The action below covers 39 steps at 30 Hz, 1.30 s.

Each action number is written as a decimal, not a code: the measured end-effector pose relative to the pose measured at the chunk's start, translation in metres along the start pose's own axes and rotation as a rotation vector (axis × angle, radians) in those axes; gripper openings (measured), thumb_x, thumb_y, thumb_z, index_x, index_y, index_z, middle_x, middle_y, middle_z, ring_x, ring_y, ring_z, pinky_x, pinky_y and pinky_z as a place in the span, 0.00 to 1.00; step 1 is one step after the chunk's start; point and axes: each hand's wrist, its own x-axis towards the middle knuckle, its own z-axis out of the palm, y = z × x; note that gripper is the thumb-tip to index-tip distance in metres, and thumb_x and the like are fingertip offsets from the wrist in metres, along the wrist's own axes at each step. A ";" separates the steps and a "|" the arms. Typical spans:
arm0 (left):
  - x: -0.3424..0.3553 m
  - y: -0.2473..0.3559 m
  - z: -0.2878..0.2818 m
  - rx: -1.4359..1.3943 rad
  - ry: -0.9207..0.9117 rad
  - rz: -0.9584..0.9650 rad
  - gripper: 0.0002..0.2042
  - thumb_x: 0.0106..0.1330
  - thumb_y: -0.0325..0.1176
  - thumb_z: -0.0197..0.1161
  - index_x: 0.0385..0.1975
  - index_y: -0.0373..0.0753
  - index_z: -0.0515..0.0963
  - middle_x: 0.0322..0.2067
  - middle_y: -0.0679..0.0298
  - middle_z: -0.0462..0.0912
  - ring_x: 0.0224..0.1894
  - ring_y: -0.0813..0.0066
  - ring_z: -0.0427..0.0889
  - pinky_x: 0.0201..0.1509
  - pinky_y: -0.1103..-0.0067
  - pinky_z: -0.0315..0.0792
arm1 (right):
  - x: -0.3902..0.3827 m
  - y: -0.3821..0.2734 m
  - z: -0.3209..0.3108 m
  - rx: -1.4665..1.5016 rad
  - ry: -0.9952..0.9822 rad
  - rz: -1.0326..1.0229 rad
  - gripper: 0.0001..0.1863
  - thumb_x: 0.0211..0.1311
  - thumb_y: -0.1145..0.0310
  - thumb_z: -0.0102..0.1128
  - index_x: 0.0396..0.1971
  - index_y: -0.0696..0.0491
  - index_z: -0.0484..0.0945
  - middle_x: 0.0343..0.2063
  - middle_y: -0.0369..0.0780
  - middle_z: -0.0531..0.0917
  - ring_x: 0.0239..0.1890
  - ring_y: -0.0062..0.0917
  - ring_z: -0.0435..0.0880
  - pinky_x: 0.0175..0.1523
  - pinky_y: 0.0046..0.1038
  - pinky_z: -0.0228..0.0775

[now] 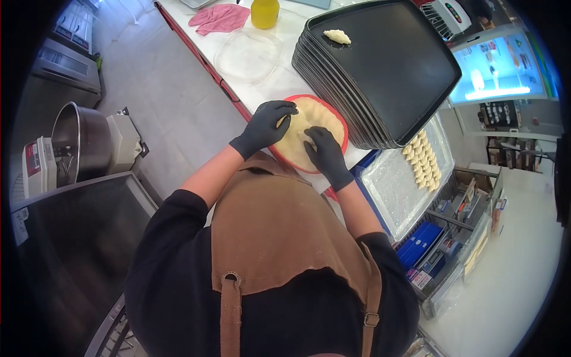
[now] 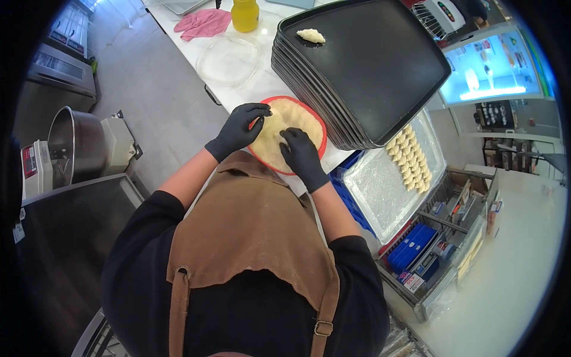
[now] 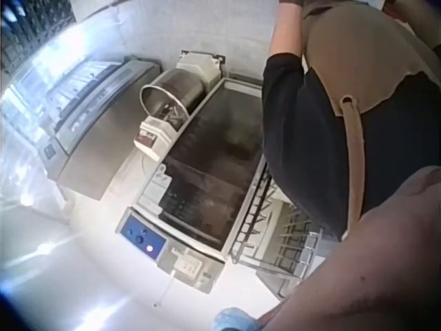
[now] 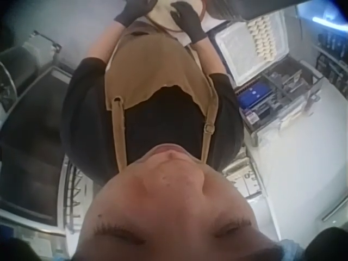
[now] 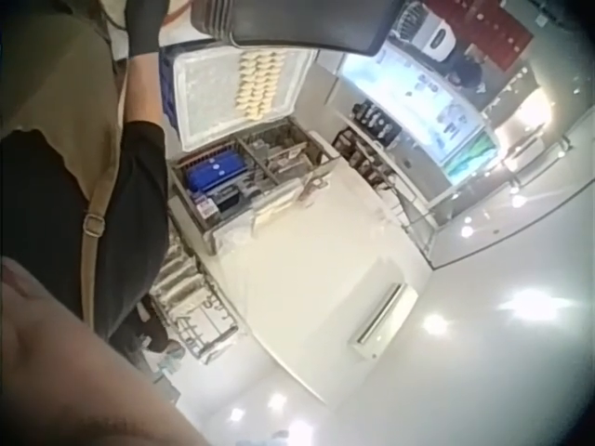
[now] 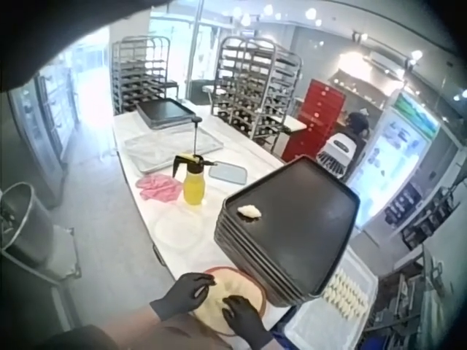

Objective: Manually shaping dough portions and placing them onto a baking tray in a bakery.

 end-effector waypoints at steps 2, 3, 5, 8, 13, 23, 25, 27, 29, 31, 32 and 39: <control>-0.003 0.003 0.000 0.012 -0.014 0.013 0.17 0.63 0.24 0.63 0.52 0.40 0.83 0.53 0.54 0.84 0.56 0.54 0.81 0.62 0.64 0.74 | 0.006 -0.001 -0.002 0.101 -0.005 0.133 0.15 0.63 0.70 0.68 0.49 0.55 0.83 0.43 0.45 0.85 0.44 0.38 0.85 0.50 0.34 0.79; -0.005 0.008 0.001 0.052 -0.017 0.024 0.19 0.63 0.25 0.63 0.55 0.40 0.81 0.56 0.53 0.81 0.59 0.53 0.79 0.65 0.62 0.72 | 0.011 -0.004 -0.004 0.203 -0.011 0.265 0.13 0.64 0.69 0.67 0.48 0.55 0.83 0.42 0.44 0.86 0.42 0.36 0.85 0.48 0.33 0.79; -0.008 0.021 0.001 0.132 -0.023 0.048 0.25 0.62 0.26 0.63 0.62 0.42 0.77 0.63 0.52 0.77 0.65 0.50 0.74 0.70 0.59 0.67 | 0.018 -0.001 -0.007 0.304 -0.012 0.395 0.12 0.65 0.69 0.66 0.47 0.55 0.84 0.41 0.43 0.86 0.40 0.34 0.86 0.46 0.32 0.79; -0.008 0.042 0.004 0.275 -0.136 0.158 0.29 0.62 0.28 0.62 0.68 0.43 0.72 0.69 0.51 0.70 0.71 0.48 0.67 0.74 0.57 0.61 | 0.018 0.014 -0.016 0.965 -0.112 0.929 0.11 0.71 0.65 0.61 0.48 0.54 0.83 0.39 0.39 0.86 0.36 0.27 0.86 0.41 0.28 0.79; -0.006 0.046 0.012 0.541 -0.209 0.036 0.30 0.67 0.35 0.63 0.70 0.42 0.69 0.75 0.52 0.60 0.78 0.51 0.57 0.78 0.54 0.54 | 0.006 0.029 -0.020 1.442 -0.178 0.981 0.13 0.74 0.61 0.57 0.47 0.53 0.82 0.38 0.37 0.85 0.36 0.25 0.86 0.39 0.25 0.78; 0.008 0.048 0.008 -0.033 -0.471 -0.065 0.32 0.65 0.45 0.71 0.68 0.42 0.73 0.56 0.54 0.83 0.59 0.56 0.80 0.65 0.63 0.71 | 0.009 0.007 -0.036 1.256 -0.158 0.995 0.13 0.74 0.62 0.57 0.48 0.55 0.82 0.39 0.37 0.86 0.37 0.22 0.85 0.36 0.22 0.75; 0.011 0.052 0.008 -0.135 -0.451 -0.115 0.29 0.65 0.46 0.72 0.64 0.41 0.76 0.48 0.55 0.87 0.51 0.56 0.85 0.59 0.67 0.75 | 0.009 0.006 -0.038 1.165 -0.152 0.950 0.13 0.75 0.62 0.56 0.48 0.55 0.82 0.40 0.37 0.86 0.37 0.22 0.85 0.36 0.21 0.75; 0.010 0.049 0.010 -0.139 -0.425 -0.116 0.26 0.64 0.46 0.72 0.60 0.41 0.79 0.46 0.55 0.87 0.49 0.57 0.85 0.57 0.67 0.76 | 0.009 0.005 -0.039 0.997 -0.154 0.888 0.17 0.75 0.59 0.56 0.50 0.56 0.82 0.41 0.40 0.87 0.40 0.28 0.87 0.39 0.27 0.77; 0.009 0.045 0.012 -0.149 -0.365 -0.128 0.22 0.63 0.46 0.73 0.52 0.40 0.85 0.43 0.54 0.88 0.46 0.58 0.87 0.52 0.69 0.78 | 0.004 0.002 -0.036 0.916 -0.150 0.857 0.18 0.76 0.58 0.55 0.51 0.57 0.82 0.42 0.42 0.87 0.41 0.31 0.88 0.40 0.29 0.78; 0.011 0.041 0.013 -0.130 -0.355 -0.161 0.22 0.62 0.46 0.74 0.52 0.40 0.85 0.42 0.54 0.88 0.45 0.58 0.87 0.52 0.69 0.79 | -0.008 -0.004 -0.025 0.487 0.032 0.534 0.24 0.73 0.55 0.59 0.57 0.59 0.79 0.51 0.48 0.84 0.51 0.39 0.85 0.51 0.36 0.77; 0.010 0.041 0.015 -0.117 -0.343 -0.197 0.23 0.62 0.47 0.74 0.51 0.39 0.85 0.42 0.54 0.88 0.45 0.58 0.87 0.51 0.69 0.79 | -0.013 -0.008 -0.022 0.270 0.119 0.377 0.27 0.72 0.54 0.61 0.60 0.59 0.77 0.56 0.51 0.82 0.56 0.43 0.83 0.57 0.39 0.76; 0.012 0.043 0.012 -0.137 -0.406 -0.351 0.26 0.61 0.49 0.75 0.54 0.38 0.84 0.48 0.53 0.88 0.50 0.60 0.87 0.57 0.71 0.78 | -0.018 -0.020 -0.026 -0.068 0.059 0.040 0.41 0.63 0.58 0.71 0.72 0.58 0.64 0.71 0.57 0.64 0.72 0.53 0.64 0.73 0.48 0.60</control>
